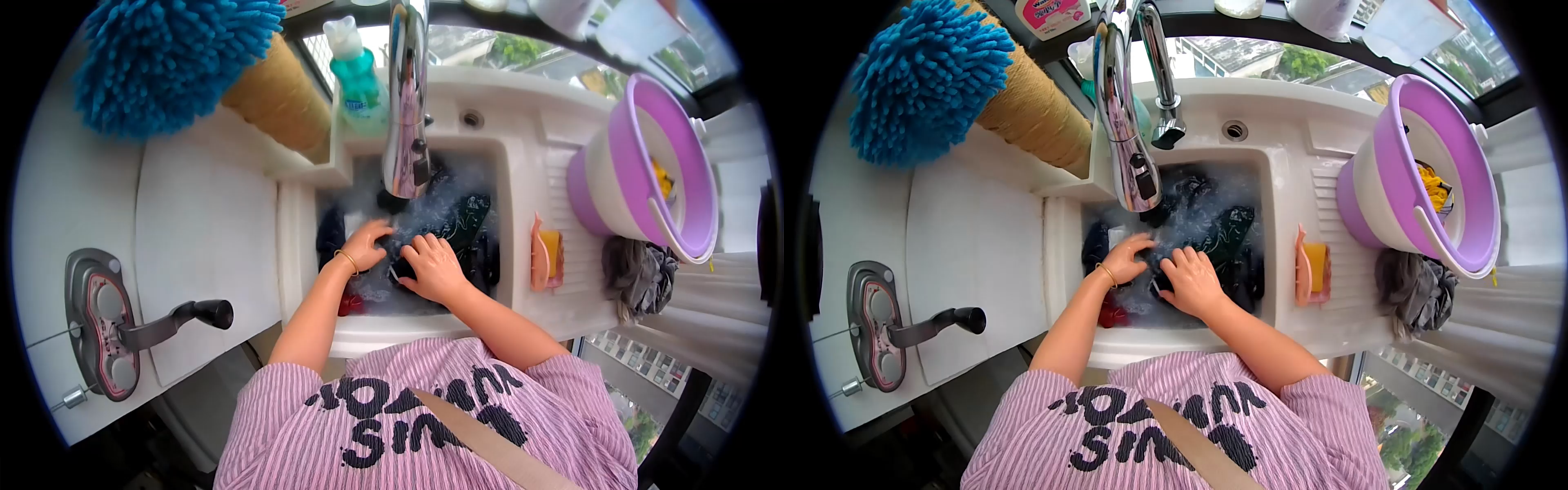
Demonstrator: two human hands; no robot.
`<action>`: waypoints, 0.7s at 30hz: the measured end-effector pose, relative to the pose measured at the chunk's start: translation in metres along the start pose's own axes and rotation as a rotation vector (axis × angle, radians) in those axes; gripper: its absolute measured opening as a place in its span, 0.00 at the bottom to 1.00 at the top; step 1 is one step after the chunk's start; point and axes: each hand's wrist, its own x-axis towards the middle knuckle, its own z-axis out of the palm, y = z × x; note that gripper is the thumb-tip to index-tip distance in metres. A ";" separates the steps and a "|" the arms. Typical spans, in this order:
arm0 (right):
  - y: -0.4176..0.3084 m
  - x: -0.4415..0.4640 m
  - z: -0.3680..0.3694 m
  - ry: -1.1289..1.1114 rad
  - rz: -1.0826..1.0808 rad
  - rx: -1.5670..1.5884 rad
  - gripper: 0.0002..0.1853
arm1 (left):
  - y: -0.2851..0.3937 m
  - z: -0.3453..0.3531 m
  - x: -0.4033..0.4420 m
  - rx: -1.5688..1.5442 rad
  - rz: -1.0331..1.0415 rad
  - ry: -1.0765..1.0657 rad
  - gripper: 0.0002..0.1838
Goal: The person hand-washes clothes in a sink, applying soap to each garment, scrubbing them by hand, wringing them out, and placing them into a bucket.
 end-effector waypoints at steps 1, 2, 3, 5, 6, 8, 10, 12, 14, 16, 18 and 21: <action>0.006 -0.007 0.016 -0.018 0.020 -0.082 0.12 | 0.002 -0.001 -0.003 0.004 0.002 0.005 0.27; 0.012 -0.012 0.028 -0.036 0.039 -0.166 0.12 | 0.004 -0.002 -0.004 0.017 0.007 0.007 0.26; 0.017 -0.014 0.031 -0.031 0.031 -0.171 0.12 | 0.006 -0.002 -0.005 0.030 0.013 0.013 0.26; 0.022 -0.017 0.032 -0.074 0.093 -0.237 0.11 | 0.012 -0.004 -0.006 0.071 0.024 0.009 0.25; 0.024 -0.018 0.029 -0.051 0.060 -0.247 0.09 | 0.016 -0.005 -0.007 0.109 0.035 -0.006 0.24; 0.026 -0.015 0.025 -0.025 0.126 -0.165 0.09 | 0.023 -0.007 -0.010 0.123 0.089 0.023 0.22; 0.033 -0.009 0.019 0.050 0.257 0.055 0.09 | 0.031 -0.007 -0.011 0.138 0.146 0.055 0.20; 0.024 0.005 -0.019 -0.013 0.379 0.302 0.08 | 0.038 -0.009 -0.013 0.115 0.147 0.105 0.17; 0.010 0.016 -0.063 0.005 0.336 0.432 0.08 | 0.043 -0.009 -0.012 0.031 0.132 0.203 0.16; 0.008 0.020 -0.095 -0.018 0.221 0.372 0.07 | 0.059 -0.017 -0.011 -0.162 0.073 0.314 0.14; 0.014 0.020 -0.110 0.076 0.083 0.188 0.05 | 0.079 -0.031 -0.007 -0.196 0.038 0.381 0.14; 0.039 0.024 -0.097 0.191 0.086 -0.079 0.06 | 0.104 -0.044 0.007 -0.124 0.151 0.568 0.15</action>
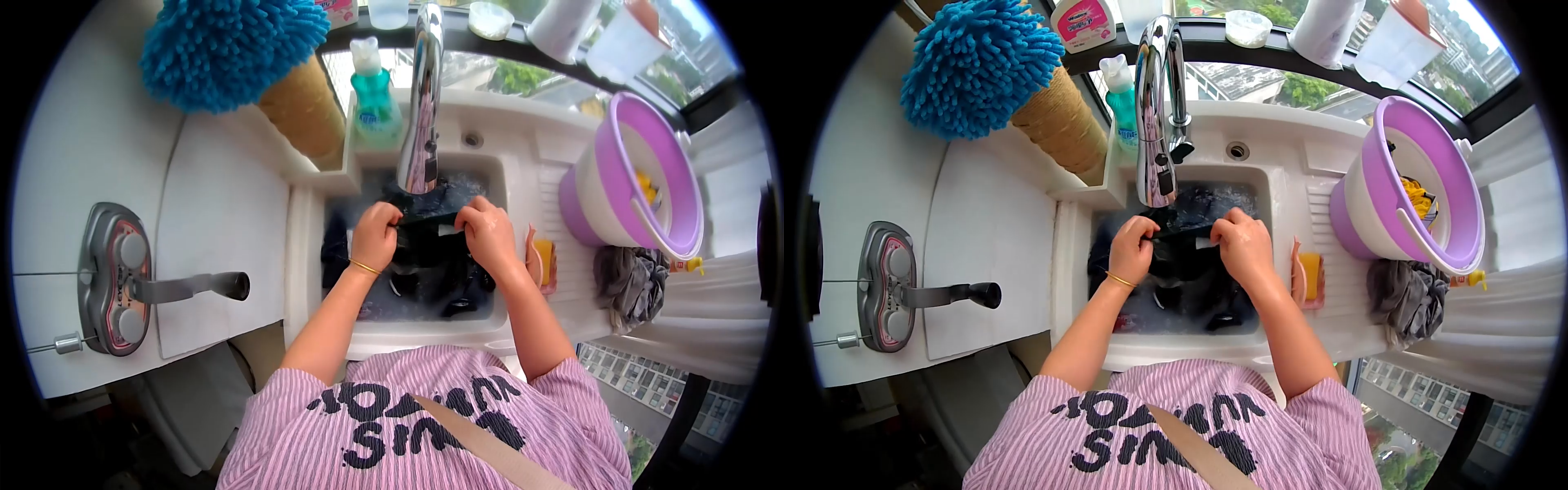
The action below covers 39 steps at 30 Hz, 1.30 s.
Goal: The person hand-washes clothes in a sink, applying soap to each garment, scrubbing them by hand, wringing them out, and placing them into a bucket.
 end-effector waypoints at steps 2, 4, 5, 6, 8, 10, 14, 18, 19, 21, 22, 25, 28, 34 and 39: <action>0.015 0.000 0.021 0.035 0.060 -0.148 0.07 | 0.008 0.011 0.007 0.065 0.173 0.102 0.15; 0.026 0.000 0.055 0.008 0.159 -0.349 0.10 | 0.006 0.027 0.010 0.351 0.332 0.158 0.13; 0.037 -0.004 0.076 -0.061 0.194 -0.408 0.13 | -0.011 0.041 0.007 0.392 0.243 0.026 0.08; 0.043 -0.009 0.090 -0.091 0.220 -0.424 0.13 | -0.025 0.052 0.004 0.393 0.241 0.023 0.08; 0.045 -0.013 0.105 -0.187 0.350 -0.409 0.14 | -0.051 0.071 -0.001 0.561 0.019 -0.280 0.07; 0.051 -0.021 0.117 -0.227 0.391 -0.397 0.15 | -0.066 0.084 -0.004 0.634 -0.033 -0.281 0.07; 0.080 -0.036 0.149 -0.357 0.447 -0.309 0.19 | -0.080 0.092 -0.010 0.782 -0.134 -0.465 0.16; 0.105 -0.047 0.178 -0.625 0.530 -0.440 0.20 | -0.113 0.108 -0.006 0.650 -0.554 -0.644 0.19; 0.108 -0.043 0.176 -0.621 0.528 -0.442 0.20 | -0.113 0.104 0.000 0.742 -0.565 -0.826 0.21; 0.090 -0.025 0.144 -0.759 0.490 -0.362 0.17 | -0.111 0.090 -0.002 0.670 -0.447 -0.682 0.20; 0.082 -0.022 0.129 -0.751 0.488 -0.362 0.17 | -0.108 0.080 -0.002 0.595 -0.331 -0.540 0.19; 0.053 -0.024 0.077 -0.508 0.407 -0.176 0.19 | -0.033 0.012 0.012 0.841 -0.113 -0.785 0.18; 0.014 -0.009 0.019 -0.457 0.422 -0.087 0.19 | 0.007 -0.021 0.022 0.776 -0.402 -0.796 0.18; -0.063 0.024 -0.103 -0.151 0.252 0.136 0.17 | 0.118 -0.124 0.035 0.498 -0.072 -0.290 0.16; -0.122 0.038 -0.202 0.184 0.030 0.326 0.16 | 0.220 -0.199 0.042 0.442 0.266 0.044 0.13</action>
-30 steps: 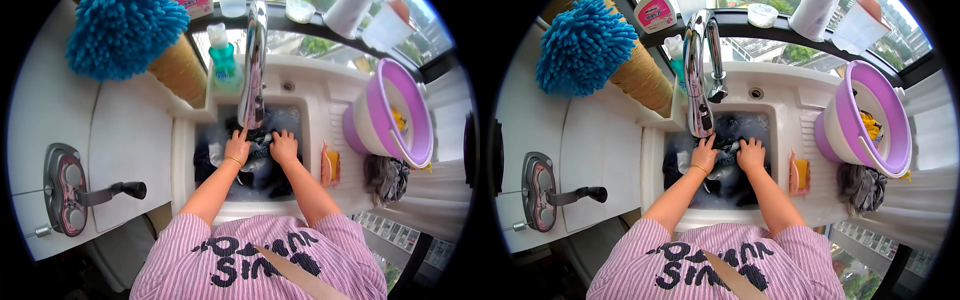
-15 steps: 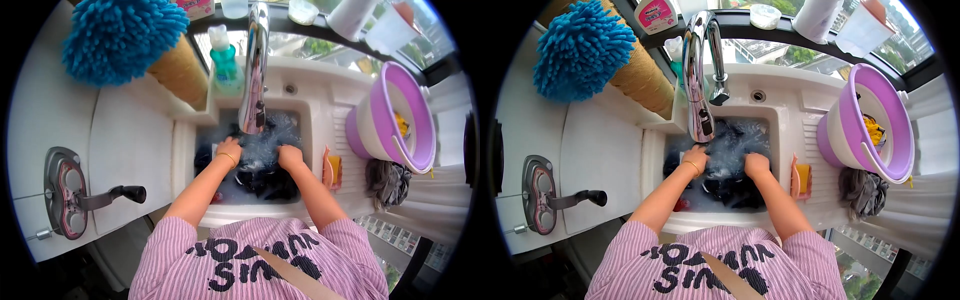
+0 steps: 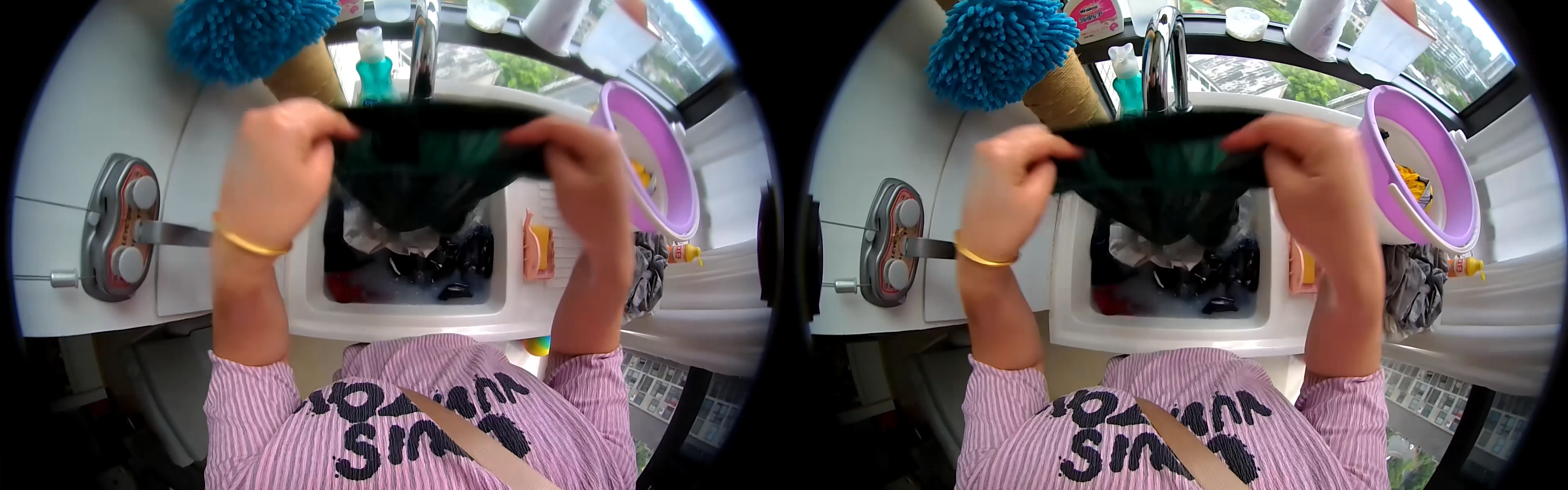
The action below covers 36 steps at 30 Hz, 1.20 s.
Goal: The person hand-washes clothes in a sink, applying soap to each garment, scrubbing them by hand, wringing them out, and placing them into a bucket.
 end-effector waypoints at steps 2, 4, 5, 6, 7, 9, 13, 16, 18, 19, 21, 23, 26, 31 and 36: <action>-0.015 0.004 -0.011 0.123 -0.159 0.150 0.17 | 0.016 -0.022 0.004 0.004 0.050 0.091 0.13; -0.018 0.003 -0.016 0.087 -0.169 0.086 0.18 | 0.026 -0.027 0.001 0.026 0.108 0.179 0.13; -0.020 0.001 -0.017 0.049 -0.177 0.025 0.19 | 0.027 -0.022 -0.004 0.028 0.107 0.180 0.13; -0.015 -0.004 -0.012 0.010 -0.157 -0.092 0.18 | 0.025 -0.011 -0.011 0.023 0.071 0.103 0.13; -0.006 -0.009 -0.002 -0.041 -0.080 -0.157 0.18 | 0.021 0.003 -0.018 0.017 0.037 0.024 0.14; 0.044 -0.023 0.032 -0.134 -0.011 -0.289 0.19 | 0.001 0.061 -0.040 0.035 -0.046 -0.047 0.15; 0.165 -0.068 0.144 -0.246 0.157 -0.315 0.29 | -0.047 0.212 -0.088 0.231 -0.270 -0.450 0.17; 0.233 -0.109 0.217 -0.333 0.102 -0.331 0.28 | -0.065 0.308 -0.125 0.280 -0.435 -0.633 0.24; 0.249 -0.132 0.243 -0.349 0.097 -0.421 0.27 | -0.066 0.340 -0.144 0.311 -0.483 -0.693 0.27; 0.259 -0.141 0.253 -0.323 0.078 -0.459 0.27 | -0.071 0.349 -0.151 0.311 -0.482 -0.693 0.27; 0.272 -0.153 0.261 -0.389 0.136 -0.488 0.25 | -0.078 0.356 -0.159 0.255 -0.508 -0.757 0.29; 0.284 -0.162 0.267 -0.486 0.315 -0.418 0.24 | -0.085 0.360 -0.160 0.277 -0.535 -0.836 0.29; 0.298 -0.147 0.271 -0.700 0.450 -0.486 0.23 | -0.104 0.373 -0.169 0.175 -0.580 -0.919 0.28; 0.293 -0.121 0.243 -0.730 0.368 -0.598 0.15 | -0.120 0.339 -0.140 0.187 -0.525 -1.067 0.23; 0.219 -0.071 0.157 -0.516 0.435 -0.173 0.14 | -0.131 0.247 -0.114 -0.259 -0.559 -0.570 0.19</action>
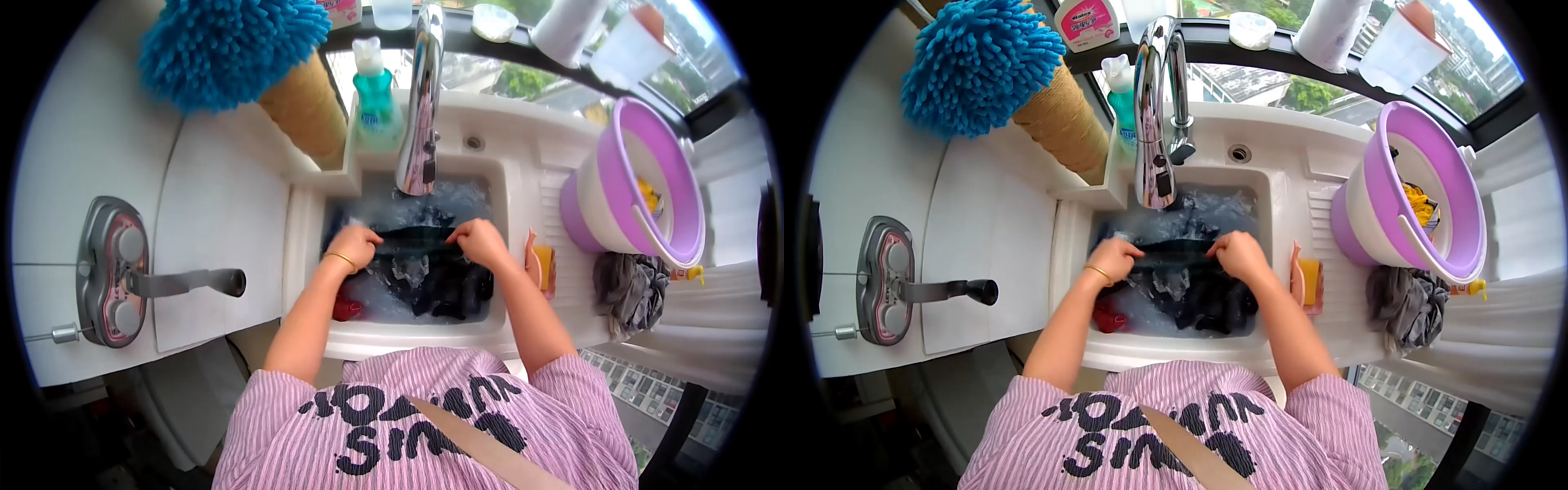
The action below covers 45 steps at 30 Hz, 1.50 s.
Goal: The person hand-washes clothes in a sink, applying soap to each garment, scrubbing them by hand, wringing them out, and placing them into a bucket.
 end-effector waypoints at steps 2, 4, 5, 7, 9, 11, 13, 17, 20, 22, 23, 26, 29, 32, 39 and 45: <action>-0.042 -0.015 -0.045 0.022 0.016 0.071 0.15 | 0.030 -0.041 -0.011 -0.137 -0.027 0.053 0.17; -0.075 -0.032 -0.081 0.069 -0.024 0.167 0.15 | 0.071 -0.083 -0.039 -0.294 0.033 0.123 0.19; -0.089 -0.043 -0.095 0.085 -0.045 0.242 0.14 | 0.090 -0.101 -0.055 -0.325 0.079 0.145 0.20; -0.127 -0.075 -0.129 0.165 -0.184 0.244 0.14 | 0.130 -0.135 -0.087 -0.354 0.129 0.168 0.20; -0.155 -0.103 -0.145 0.247 -0.291 0.294 0.18 | 0.164 -0.149 -0.114 -0.508 0.210 0.226 0.22; -0.175 -0.118 -0.136 0.221 -0.535 0.540 0.29 | 0.174 -0.139 -0.121 -0.575 0.374 0.271 0.21; -0.189 -0.122 -0.123 0.164 -0.589 0.288 0.42 | 0.180 -0.118 -0.121 -0.714 0.574 0.242 0.20; -0.148 -0.077 -0.061 0.266 -0.428 0.111 0.32 | 0.162 -0.070 -0.098 -0.780 0.407 0.127 0.23; -0.067 -0.033 0.006 0.244 -0.181 -0.085 0.17 | 0.101 -0.007 -0.053 -0.439 0.290 0.184 0.32; -0.019 -0.017 0.054 0.273 -0.179 -0.147 0.16 | 0.058 0.043 -0.032 0.171 0.236 0.187 0.46; -0.003 -0.014 0.075 0.307 -0.182 -0.212 0.16 | 0.043 0.068 -0.028 0.411 0.184 0.139 0.54; 0.024 -0.013 0.116 0.298 -0.230 -0.354 0.16 | 0.028 0.093 -0.016 0.573 0.002 -0.092 0.60; 0.036 -0.014 0.127 0.177 -0.078 -0.279 0.20 | 0.019 0.103 -0.001 0.571 -0.078 -0.168 0.58; 0.108 0.005 0.181 0.088 -0.042 -0.383 0.26 | -0.003 0.129 0.015 0.524 -0.177 -0.278 0.53; 0.081 0.026 0.138 -0.244 0.090 -0.509 0.19 | -0.011 0.107 0.059 -0.056 -0.292 -0.665 0.34; -0.053 -0.038 -0.007 -0.094 -0.042 0.535 0.16 | 0.076 0.037 -0.015 -1.536 -0.693 -0.139 0.27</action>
